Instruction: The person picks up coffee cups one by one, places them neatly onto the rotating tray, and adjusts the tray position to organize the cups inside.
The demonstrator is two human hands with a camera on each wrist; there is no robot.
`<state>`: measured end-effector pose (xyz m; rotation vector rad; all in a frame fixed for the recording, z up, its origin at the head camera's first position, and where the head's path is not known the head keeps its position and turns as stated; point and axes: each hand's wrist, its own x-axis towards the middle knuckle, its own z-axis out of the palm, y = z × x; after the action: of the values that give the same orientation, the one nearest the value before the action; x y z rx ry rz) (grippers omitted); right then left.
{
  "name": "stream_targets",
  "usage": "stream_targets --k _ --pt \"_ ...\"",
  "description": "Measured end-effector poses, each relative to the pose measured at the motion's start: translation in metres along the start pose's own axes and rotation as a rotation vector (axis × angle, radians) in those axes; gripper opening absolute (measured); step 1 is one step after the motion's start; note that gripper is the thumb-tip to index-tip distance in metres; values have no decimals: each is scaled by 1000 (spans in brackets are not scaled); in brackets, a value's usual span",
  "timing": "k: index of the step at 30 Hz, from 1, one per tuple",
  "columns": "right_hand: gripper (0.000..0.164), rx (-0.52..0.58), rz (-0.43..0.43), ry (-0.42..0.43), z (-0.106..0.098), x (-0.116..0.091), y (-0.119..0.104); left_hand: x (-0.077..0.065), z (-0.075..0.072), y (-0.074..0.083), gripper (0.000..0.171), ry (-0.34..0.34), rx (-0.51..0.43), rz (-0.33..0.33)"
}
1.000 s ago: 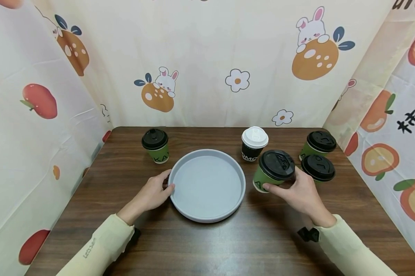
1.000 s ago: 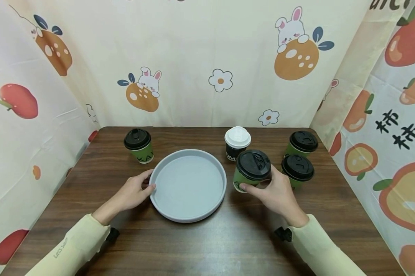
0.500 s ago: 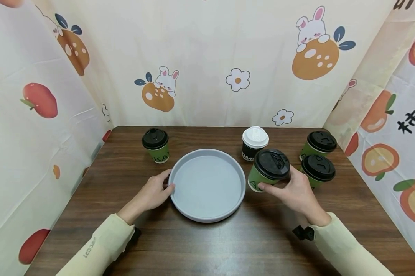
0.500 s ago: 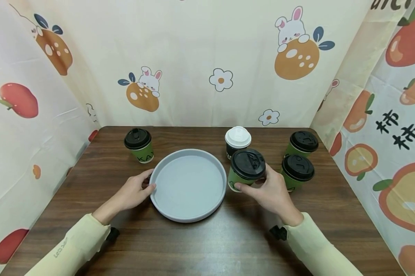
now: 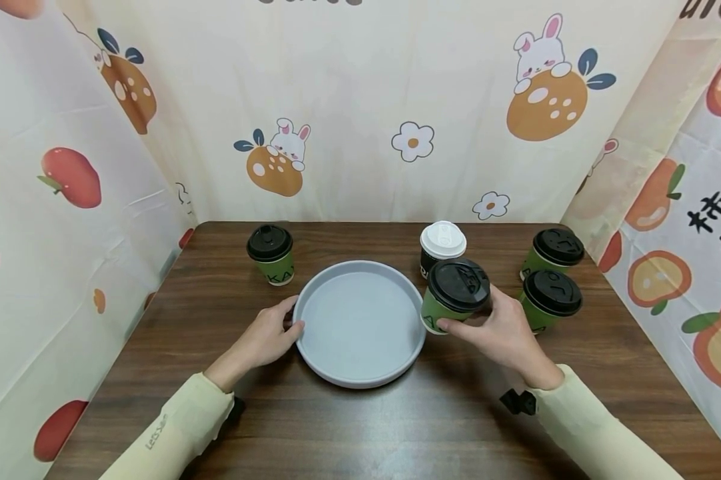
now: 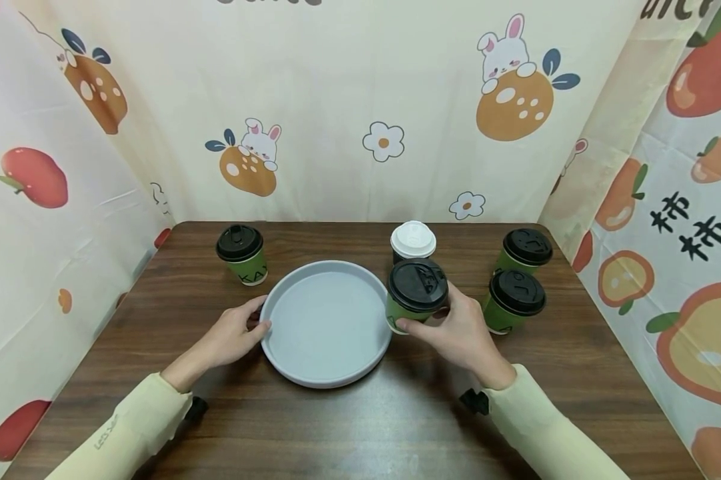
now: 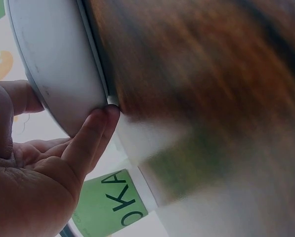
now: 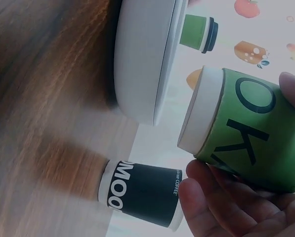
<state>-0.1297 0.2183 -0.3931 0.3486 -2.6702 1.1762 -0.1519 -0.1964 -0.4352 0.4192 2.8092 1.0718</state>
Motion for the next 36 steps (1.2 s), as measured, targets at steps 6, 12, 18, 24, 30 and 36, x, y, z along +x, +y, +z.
stream_targets --k 6,12,18,24,30,36 --pt "57 7 -6 0 4 2 -4 0 0 0 54 2 2 10" --pt "57 5 -4 -9 7 4 -7 0 0 -1 54 -1 3 14" --pt "58 30 -9 -31 10 6 -8 0 0 -1 54 -1 5 8" --pt "59 59 -16 -49 13 7 -10 0 0 1 55 -7 -2 -2" --pt "60 72 -47 -36 17 8 -12 -1 0 2 55 -6 -2 -2" --pt "62 54 -56 -25 20 8 -14 -1 0 3 54 -7 0 2"
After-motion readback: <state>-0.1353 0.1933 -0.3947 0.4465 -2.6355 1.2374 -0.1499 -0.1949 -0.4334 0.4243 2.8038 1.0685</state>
